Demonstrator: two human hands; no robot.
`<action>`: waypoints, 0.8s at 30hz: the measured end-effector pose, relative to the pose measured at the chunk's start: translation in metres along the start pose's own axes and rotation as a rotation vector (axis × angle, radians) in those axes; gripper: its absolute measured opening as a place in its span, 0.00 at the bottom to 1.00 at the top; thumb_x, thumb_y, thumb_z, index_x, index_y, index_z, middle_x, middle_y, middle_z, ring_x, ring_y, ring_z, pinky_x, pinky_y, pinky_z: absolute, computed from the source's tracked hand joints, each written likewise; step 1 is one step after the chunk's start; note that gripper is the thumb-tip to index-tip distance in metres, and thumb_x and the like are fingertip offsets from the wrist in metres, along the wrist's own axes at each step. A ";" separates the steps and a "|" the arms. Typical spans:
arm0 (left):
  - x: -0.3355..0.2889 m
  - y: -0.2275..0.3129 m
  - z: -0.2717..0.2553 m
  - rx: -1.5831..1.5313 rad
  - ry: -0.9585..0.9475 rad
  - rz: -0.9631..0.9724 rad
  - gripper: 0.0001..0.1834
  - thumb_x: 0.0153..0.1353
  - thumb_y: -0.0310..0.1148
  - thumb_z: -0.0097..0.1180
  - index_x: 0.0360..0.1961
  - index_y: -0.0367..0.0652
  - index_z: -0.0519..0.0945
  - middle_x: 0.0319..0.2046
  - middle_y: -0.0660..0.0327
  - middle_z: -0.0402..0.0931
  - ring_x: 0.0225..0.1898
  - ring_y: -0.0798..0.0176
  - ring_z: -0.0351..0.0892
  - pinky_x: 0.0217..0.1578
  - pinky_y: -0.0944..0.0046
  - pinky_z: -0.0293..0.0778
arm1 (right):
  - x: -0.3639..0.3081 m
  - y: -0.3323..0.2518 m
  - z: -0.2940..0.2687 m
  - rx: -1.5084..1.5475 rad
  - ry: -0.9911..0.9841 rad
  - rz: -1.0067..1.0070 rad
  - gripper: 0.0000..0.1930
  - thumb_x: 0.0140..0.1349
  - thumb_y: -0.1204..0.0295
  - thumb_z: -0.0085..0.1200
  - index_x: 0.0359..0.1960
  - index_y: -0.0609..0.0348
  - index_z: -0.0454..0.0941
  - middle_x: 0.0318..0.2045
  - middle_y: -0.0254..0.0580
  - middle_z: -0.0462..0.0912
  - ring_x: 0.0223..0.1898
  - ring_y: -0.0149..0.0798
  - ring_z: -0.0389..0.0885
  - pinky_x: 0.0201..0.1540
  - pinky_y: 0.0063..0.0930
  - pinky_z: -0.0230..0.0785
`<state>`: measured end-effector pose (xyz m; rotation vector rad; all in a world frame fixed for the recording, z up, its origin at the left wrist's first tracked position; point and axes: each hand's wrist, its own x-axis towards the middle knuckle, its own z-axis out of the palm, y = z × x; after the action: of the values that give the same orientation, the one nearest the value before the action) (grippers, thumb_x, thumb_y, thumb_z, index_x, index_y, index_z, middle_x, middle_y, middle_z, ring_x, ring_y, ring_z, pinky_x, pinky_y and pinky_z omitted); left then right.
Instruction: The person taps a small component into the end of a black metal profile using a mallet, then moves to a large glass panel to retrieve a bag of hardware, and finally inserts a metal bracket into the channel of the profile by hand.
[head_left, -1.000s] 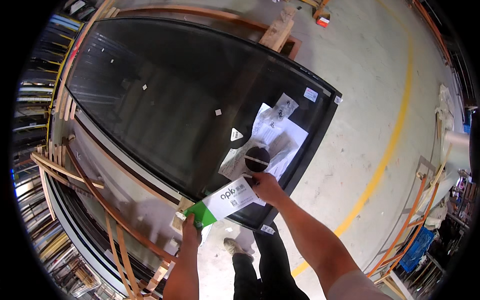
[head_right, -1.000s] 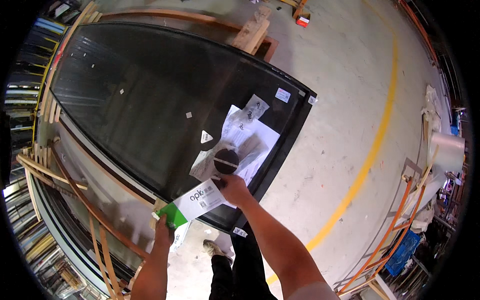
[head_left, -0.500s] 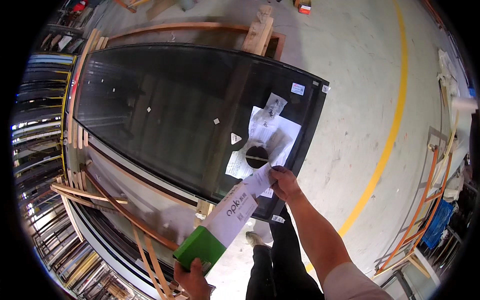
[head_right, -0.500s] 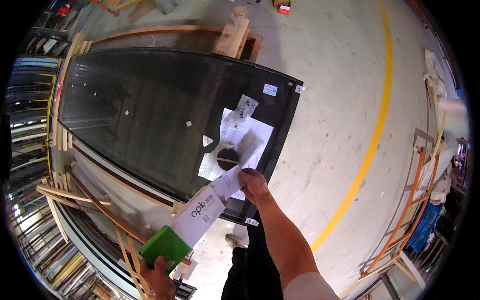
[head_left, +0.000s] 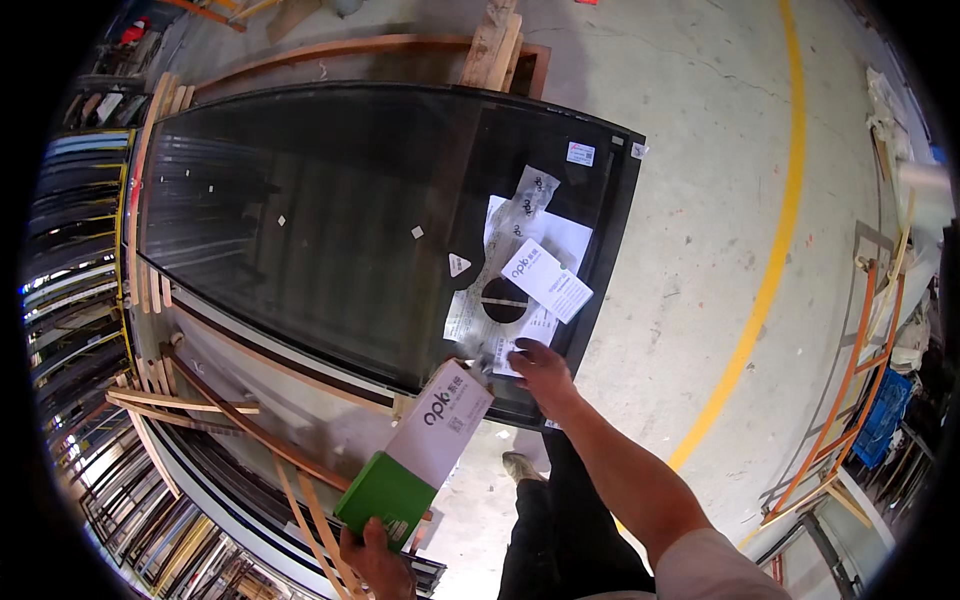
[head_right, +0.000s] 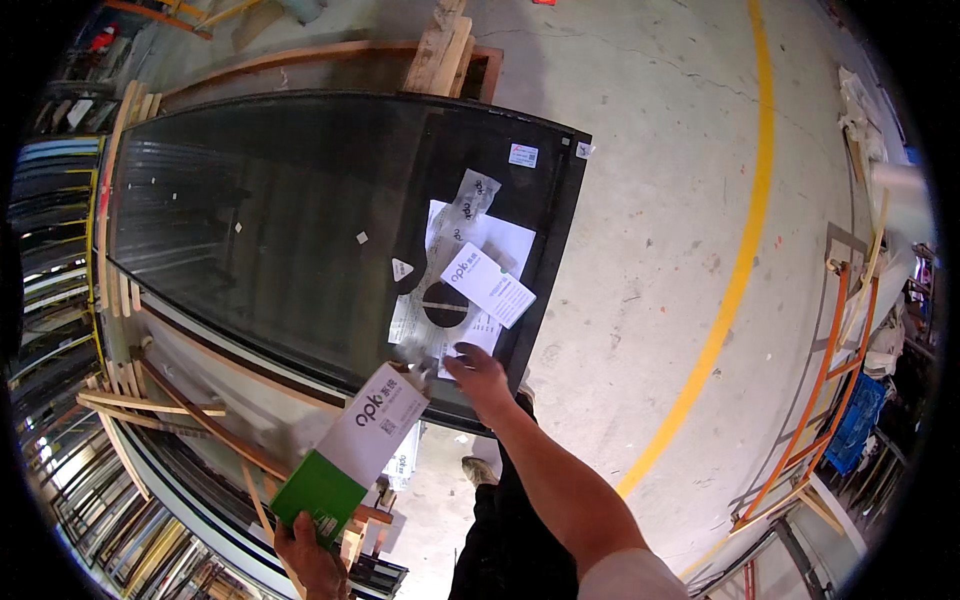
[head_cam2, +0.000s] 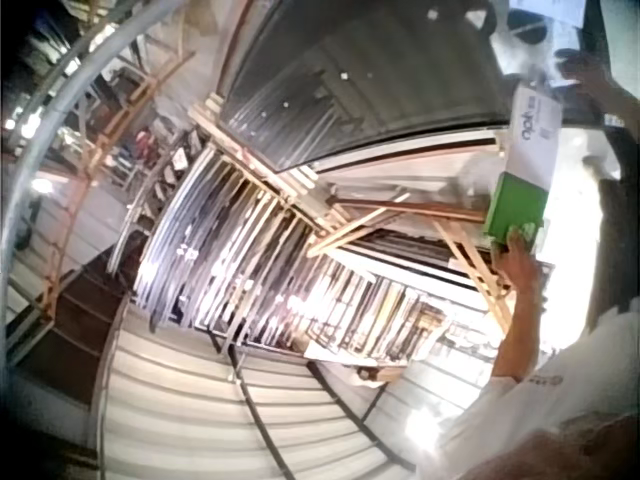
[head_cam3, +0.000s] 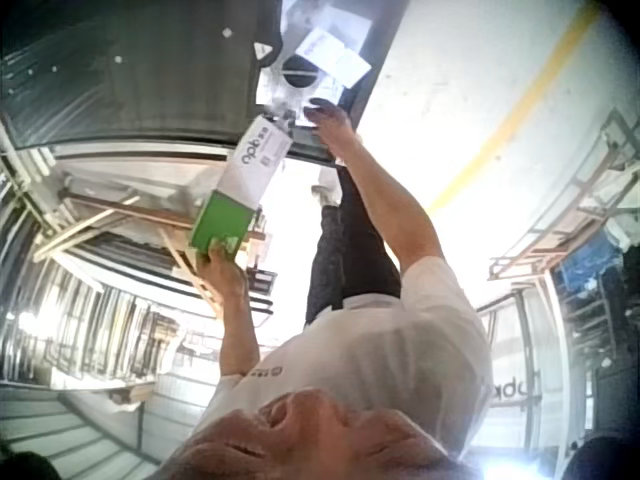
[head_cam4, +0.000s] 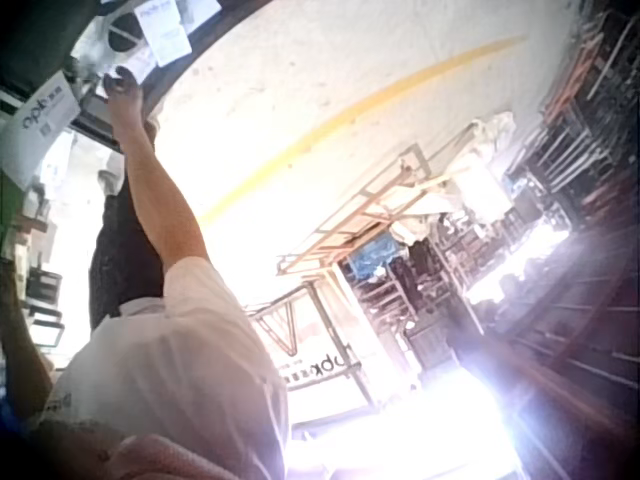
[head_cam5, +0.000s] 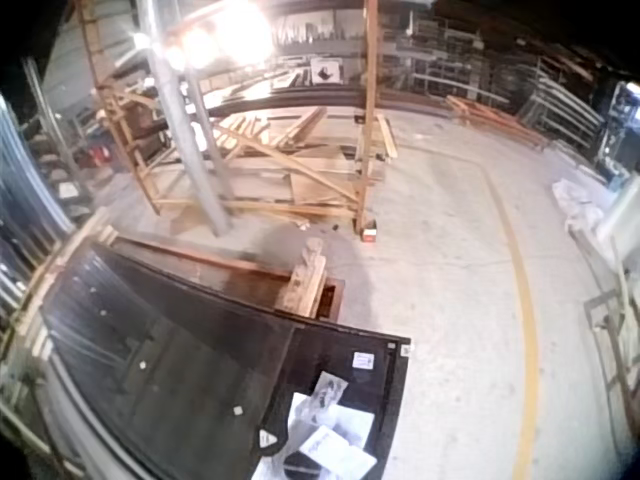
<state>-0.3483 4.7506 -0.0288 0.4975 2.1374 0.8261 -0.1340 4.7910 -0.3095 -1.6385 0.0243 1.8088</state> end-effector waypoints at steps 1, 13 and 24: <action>-0.001 0.002 0.002 -0.098 -0.029 -0.013 0.15 0.64 0.24 0.55 0.51 0.27 0.75 0.42 0.54 0.80 0.39 0.61 0.82 0.41 0.63 0.79 | 0.001 -0.007 0.015 0.055 -0.034 0.089 0.25 0.66 0.69 0.59 0.62 0.67 0.71 0.44 0.50 0.83 0.40 0.37 0.82 0.38 0.33 0.78; 0.040 -0.058 -0.022 0.015 0.136 -0.109 0.12 0.61 0.23 0.55 0.44 0.27 0.78 0.37 0.57 0.80 0.34 0.66 0.79 0.36 0.65 0.76 | 0.061 0.036 0.035 -0.432 0.280 -0.079 0.25 0.54 0.56 0.68 0.42 0.69 0.83 0.35 0.57 0.87 0.40 0.53 0.86 0.46 0.42 0.77; 0.064 -0.088 -0.045 -0.083 0.084 -0.128 0.13 0.64 0.27 0.55 0.47 0.29 0.78 0.40 0.57 0.80 0.39 0.65 0.79 0.43 0.64 0.76 | 0.067 0.030 0.033 -0.366 0.242 -0.147 0.13 0.58 0.70 0.58 0.41 0.67 0.85 0.27 0.48 0.85 0.26 0.36 0.81 0.32 0.32 0.72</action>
<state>-0.4300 4.7075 -0.1015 0.2844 2.1758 0.8727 -0.1753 4.8144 -0.3749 -2.0494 -0.3286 1.5590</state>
